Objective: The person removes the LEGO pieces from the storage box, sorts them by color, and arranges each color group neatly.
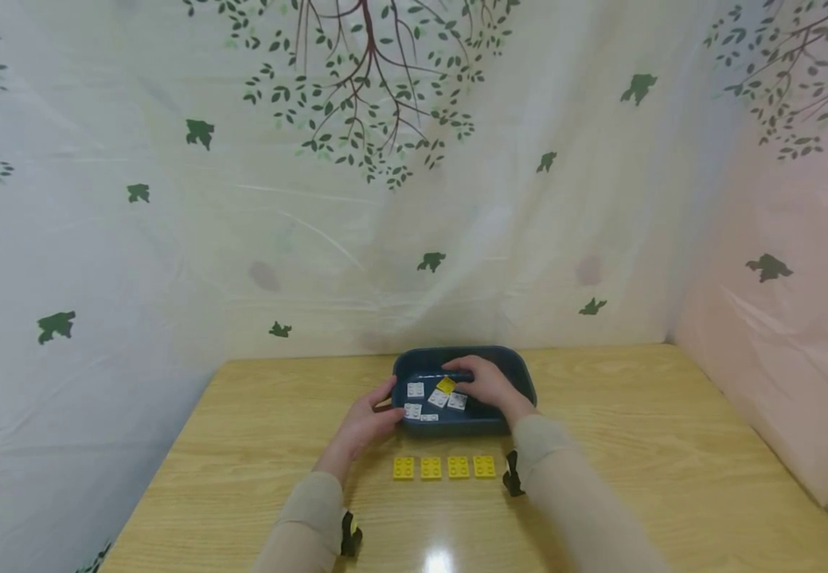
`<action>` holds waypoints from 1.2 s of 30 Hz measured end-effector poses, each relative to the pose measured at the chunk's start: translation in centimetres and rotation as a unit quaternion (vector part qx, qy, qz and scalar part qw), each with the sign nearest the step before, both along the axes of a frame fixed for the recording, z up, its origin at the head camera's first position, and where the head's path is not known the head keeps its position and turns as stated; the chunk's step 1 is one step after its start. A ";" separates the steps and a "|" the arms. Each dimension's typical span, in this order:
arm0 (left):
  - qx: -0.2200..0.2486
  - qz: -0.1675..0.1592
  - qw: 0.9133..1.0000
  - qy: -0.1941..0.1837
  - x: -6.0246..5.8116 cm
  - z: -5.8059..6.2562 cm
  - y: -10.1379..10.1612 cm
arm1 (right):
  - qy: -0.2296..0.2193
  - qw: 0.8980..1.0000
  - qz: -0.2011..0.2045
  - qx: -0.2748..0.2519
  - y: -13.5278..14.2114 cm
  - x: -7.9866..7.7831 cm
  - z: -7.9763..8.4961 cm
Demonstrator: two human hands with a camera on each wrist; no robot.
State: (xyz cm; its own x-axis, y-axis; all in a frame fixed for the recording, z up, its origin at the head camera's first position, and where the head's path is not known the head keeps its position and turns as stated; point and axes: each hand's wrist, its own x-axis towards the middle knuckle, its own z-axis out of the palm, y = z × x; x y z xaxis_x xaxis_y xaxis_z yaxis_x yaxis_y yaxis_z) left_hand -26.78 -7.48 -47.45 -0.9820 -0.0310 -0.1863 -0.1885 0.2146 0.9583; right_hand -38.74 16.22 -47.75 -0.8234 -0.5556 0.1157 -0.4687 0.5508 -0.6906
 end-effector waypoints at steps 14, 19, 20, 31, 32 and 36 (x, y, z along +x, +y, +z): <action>0.007 0.001 1.000 -0.002 0.1 -0.1 0.2 | -0.006 1.000 -0.008 0.022 -0.1 0.0 -0.7; 0.004 0.002 1.000 -0.001 0.3 0.0 0.3 | -0.028 0.999 -0.013 0.031 -0.2 0.1 -0.7; 0.004 0.002 1.000 -0.001 0.4 0.1 0.3 | -0.035 0.999 -0.016 0.034 -0.2 0.1 -0.7; 0.002 0.005 1.000 -0.003 0.7 0.0 0.4 | -0.045 0.997 -0.020 0.062 -0.5 0.2 -1.1; 0.002 0.006 1.000 -0.004 0.7 0.0 0.4 | -0.043 0.997 -0.020 0.062 -0.5 0.2 -1.1; 0.012 0.003 1.000 0.007 0.9 -0.2 0.4 | -0.026 0.998 -0.011 0.056 -0.4 0.4 -1.1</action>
State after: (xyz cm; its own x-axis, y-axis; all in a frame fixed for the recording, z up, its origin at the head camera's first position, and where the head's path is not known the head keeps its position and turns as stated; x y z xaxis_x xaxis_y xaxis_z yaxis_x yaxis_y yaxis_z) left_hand -25.90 -7.08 -47.64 -0.9842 -0.0328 -0.1741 -0.1772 0.1898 0.9657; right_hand -38.31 15.83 -48.81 -0.8388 -0.5443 0.0100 -0.4201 0.6356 -0.6477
